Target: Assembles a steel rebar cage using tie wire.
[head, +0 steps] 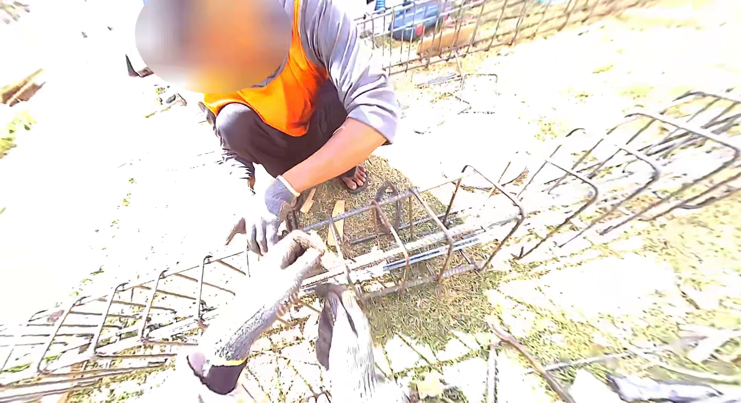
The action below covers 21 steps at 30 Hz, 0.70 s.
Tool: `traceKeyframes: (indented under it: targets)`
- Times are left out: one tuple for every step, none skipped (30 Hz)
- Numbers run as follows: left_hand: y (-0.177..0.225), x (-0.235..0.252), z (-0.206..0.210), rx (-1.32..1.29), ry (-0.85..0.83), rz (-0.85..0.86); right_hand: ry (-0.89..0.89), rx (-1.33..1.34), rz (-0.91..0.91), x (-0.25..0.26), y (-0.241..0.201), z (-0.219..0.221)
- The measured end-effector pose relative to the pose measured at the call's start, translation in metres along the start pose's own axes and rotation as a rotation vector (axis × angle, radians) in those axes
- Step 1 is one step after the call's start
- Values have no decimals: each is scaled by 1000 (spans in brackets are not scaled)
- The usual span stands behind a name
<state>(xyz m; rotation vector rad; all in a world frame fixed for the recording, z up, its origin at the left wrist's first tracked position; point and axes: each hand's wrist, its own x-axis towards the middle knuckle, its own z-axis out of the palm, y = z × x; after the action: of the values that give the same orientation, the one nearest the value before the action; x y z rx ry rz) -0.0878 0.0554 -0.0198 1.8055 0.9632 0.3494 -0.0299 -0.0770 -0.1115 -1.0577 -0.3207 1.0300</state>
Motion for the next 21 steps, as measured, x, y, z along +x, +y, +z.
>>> traceKeyframes:
  targets:
    - [-4, 0, 0, 42, -43, -13, 30, 98, 41, -5, 9, 1]
    - [-12, 1, 3, 75, -93, -2, 59, 191, 95, -12, 17, -1]
    - [-20, 1, 5, 115, -159, 29, 80, 275, 153, -18, 25, -5]
    - [-28, 2, 6, 188, -216, 74, 99, 346, 213, -24, 35, -8]
    - [-36, 3, 7, 284, -259, 132, 90, 406, 260, -30, 45, -13]
    - [-41, 4, 9, 384, -294, 177, 70, 450, 281, -36, 54, -18]
    - [-44, 5, 10, 480, -323, 205, 61, 463, 291, -39, 59, -21]
    - [-44, 6, 10, 567, -338, 222, 54, 457, 296, -40, 63, -25]
    - [-41, 6, 10, 634, -346, 219, 41, 443, 285, -40, 68, -30]
    - [-36, 5, 9, 693, -339, 213, 43, 415, 269, -39, 73, -36]
    - [-30, 5, 8, 744, -315, 206, 58, 357, 250, -38, 80, -43]
    - [-27, 5, 7, 776, -272, 209, 86, 257, 223, -37, 88, -49]
    - [-25, 7, 5, 788, -218, 207, 137, 142, 194, -34, 97, -55]
    - [-24, 9, 3, 783, -161, 212, 178, 46, 178, -30, 105, -60]
    - [-25, 13, 2, 786, -103, 221, 196, -6, 189, -24, 108, -62]
    - [-26, 17, 2, 809, -61, 218, 196, 0, 216, -17, 106, -62]
    - [-25, 20, 3, 845, -38, 196, 173, 64, 269, -10, 100, -60]
    - [-24, 22, 5, 894, -27, 163, 127, 156, 331, -4, 88, -57]
    - [-25, 23, 7, 945, -32, 122, 86, 254, 393, 0, 70, -52]
    - [-27, 24, 10, 983, -49, 94, 44, 340, 440, 4, 57, -48]
    - [-29, 27, 12, 1008, -79, 81, 2, 430, 452, 9, 53, -47]
